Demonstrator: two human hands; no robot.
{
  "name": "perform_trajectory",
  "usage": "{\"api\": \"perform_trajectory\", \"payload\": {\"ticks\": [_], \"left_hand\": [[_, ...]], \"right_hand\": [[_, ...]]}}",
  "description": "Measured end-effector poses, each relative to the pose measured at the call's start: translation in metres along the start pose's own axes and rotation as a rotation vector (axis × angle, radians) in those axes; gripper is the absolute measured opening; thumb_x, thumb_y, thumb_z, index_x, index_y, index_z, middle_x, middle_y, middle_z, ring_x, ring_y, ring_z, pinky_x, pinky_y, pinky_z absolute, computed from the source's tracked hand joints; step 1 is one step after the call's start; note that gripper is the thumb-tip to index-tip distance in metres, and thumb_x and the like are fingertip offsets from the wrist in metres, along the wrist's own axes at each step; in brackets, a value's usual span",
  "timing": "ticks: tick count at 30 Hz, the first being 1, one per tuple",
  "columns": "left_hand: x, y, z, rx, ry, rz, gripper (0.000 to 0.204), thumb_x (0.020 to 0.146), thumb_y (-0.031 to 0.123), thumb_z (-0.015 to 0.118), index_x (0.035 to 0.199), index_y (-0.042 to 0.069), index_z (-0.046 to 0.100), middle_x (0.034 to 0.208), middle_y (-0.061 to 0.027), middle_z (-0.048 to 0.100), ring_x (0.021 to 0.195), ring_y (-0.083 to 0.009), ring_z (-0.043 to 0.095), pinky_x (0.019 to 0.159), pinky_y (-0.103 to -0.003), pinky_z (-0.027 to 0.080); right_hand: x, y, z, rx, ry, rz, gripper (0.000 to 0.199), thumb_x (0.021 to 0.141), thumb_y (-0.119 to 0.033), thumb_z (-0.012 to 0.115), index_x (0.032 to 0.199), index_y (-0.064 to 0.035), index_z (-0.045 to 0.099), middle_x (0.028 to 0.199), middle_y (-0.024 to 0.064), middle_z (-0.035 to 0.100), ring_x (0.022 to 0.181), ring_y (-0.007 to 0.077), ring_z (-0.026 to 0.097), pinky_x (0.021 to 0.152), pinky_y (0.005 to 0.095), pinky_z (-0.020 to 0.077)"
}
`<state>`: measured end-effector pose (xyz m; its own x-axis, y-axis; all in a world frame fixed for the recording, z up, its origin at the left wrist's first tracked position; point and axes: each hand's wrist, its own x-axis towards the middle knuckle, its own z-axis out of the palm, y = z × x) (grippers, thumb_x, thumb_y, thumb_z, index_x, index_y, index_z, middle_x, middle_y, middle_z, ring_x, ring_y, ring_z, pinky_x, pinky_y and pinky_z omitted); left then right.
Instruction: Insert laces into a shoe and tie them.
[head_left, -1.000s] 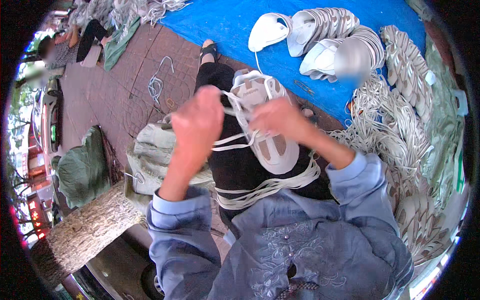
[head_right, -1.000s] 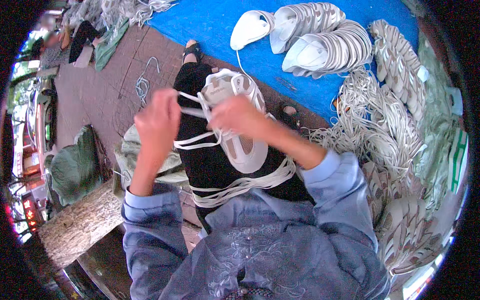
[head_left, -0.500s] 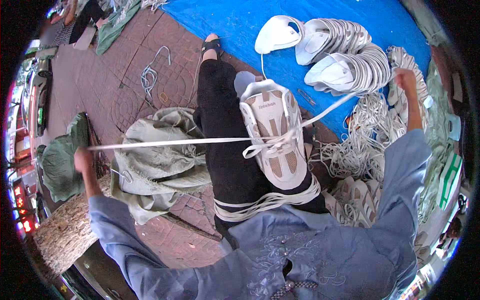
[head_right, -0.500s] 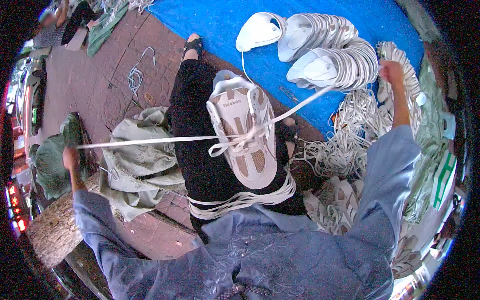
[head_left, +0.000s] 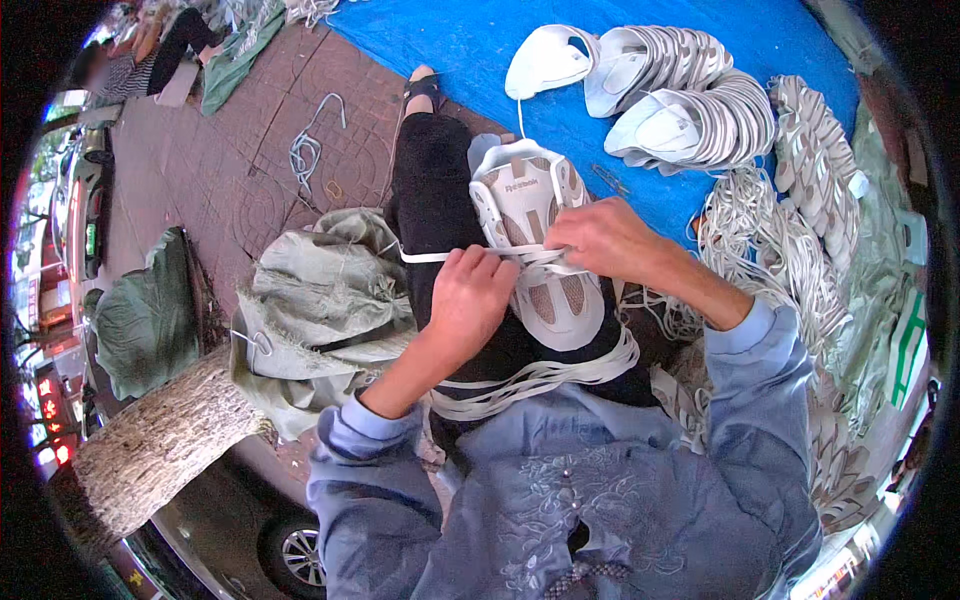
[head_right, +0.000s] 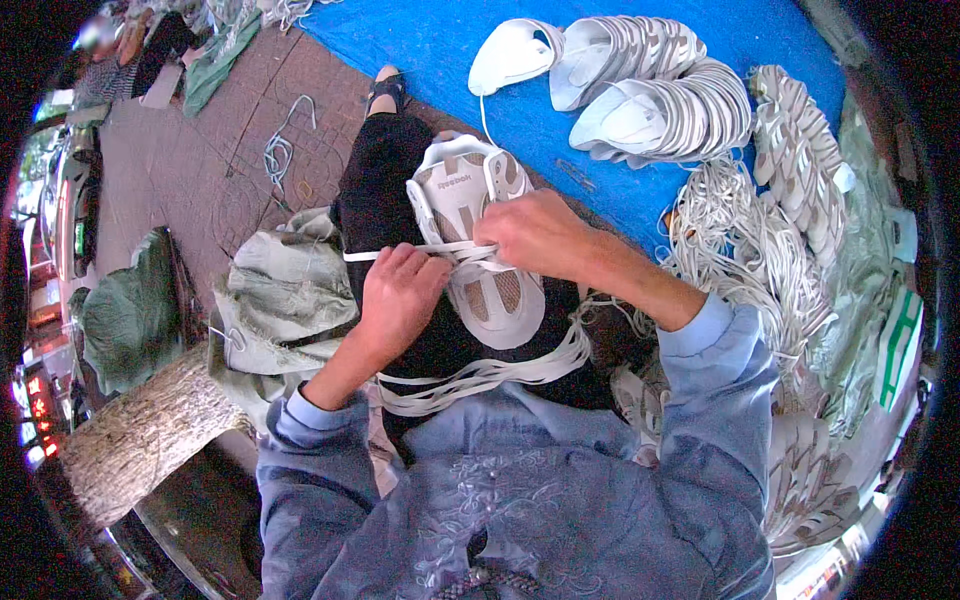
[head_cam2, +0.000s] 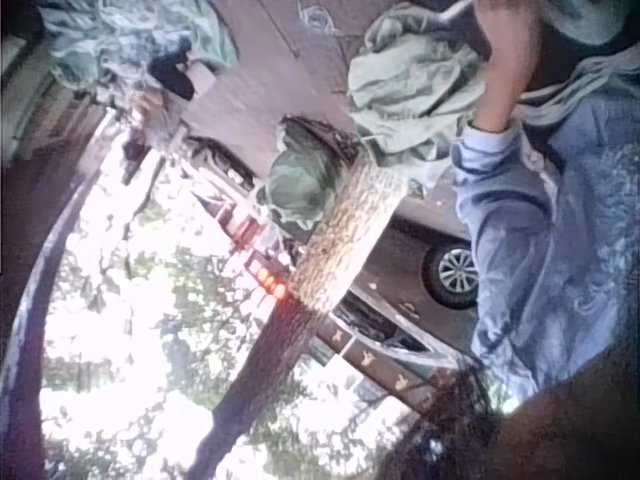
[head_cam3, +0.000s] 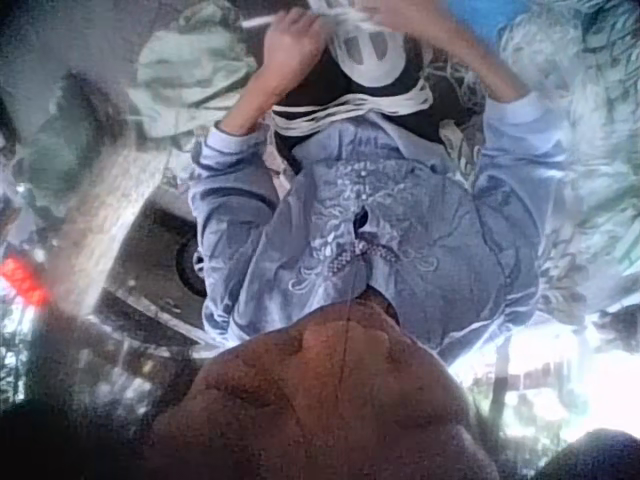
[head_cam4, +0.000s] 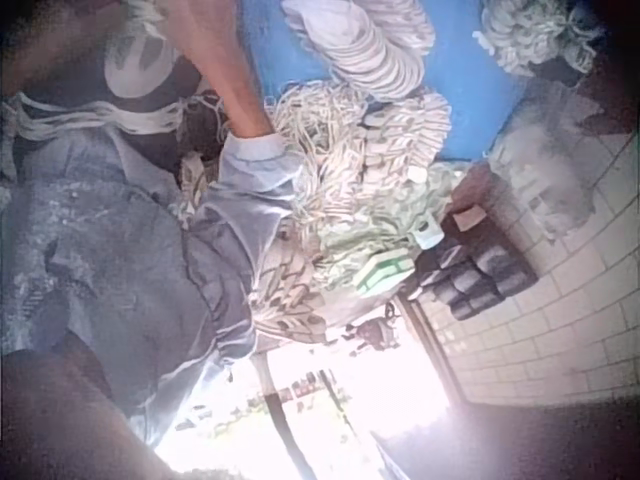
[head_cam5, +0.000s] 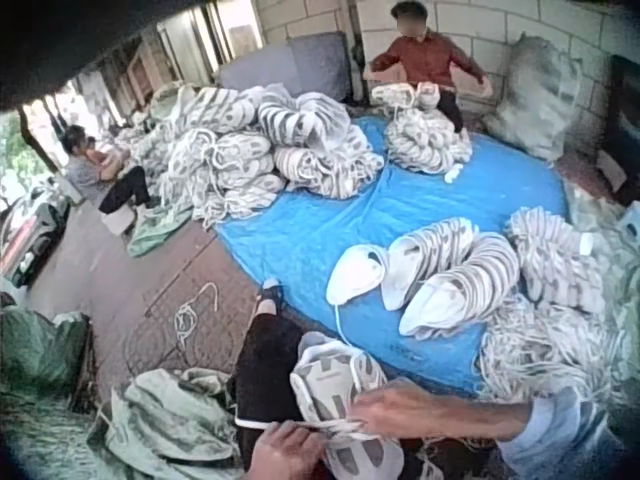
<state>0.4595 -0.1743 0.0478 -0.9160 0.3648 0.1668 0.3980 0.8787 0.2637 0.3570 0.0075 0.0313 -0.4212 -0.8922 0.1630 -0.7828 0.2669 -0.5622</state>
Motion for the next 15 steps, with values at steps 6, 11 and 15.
{"api": "perform_trajectory", "payload": {"ticks": [6,11,15], "left_hand": [[0.002,-0.003,-0.004,0.158,0.165,0.124,0.012,0.058,0.010,0.052,0.069,0.007,0.051,0.064,-0.0036,0.047,0.065,-0.0190,0.046,0.058,-0.031,0.037],[0.000,-0.006,0.001,0.151,0.119,-0.024,0.016,0.059,0.008,0.055,0.075,0.007,0.053,0.070,-0.0049,0.052,0.070,-0.0198,0.049,0.058,-0.032,0.038],[0.003,0.001,0.007,0.172,0.204,0.007,0.015,0.060,0.008,0.055,0.075,0.007,0.053,0.068,-0.0037,0.051,0.068,-0.0190,0.049,0.058,-0.032,0.038]], "right_hand": [[0.004,-0.005,-0.002,-0.274,-0.065,-0.157,0.012,0.060,-0.008,0.054,0.072,-0.0073,0.054,0.064,0.0054,0.051,0.060,0.0207,0.055,0.051,0.0327,0.0444],[-0.007,0.026,-0.033,-0.426,0.185,-0.182,0.015,0.059,-0.007,0.053,0.074,-0.0063,0.054,0.063,0.0046,0.050,0.057,0.0199,0.053,0.050,0.0320,0.0440],[-0.016,0.049,-0.060,-0.539,0.235,-0.065,0.016,0.059,-0.005,0.054,0.075,-0.0062,0.054,0.064,0.0050,0.051,0.058,0.0202,0.054,0.051,0.0311,0.0436]]}}
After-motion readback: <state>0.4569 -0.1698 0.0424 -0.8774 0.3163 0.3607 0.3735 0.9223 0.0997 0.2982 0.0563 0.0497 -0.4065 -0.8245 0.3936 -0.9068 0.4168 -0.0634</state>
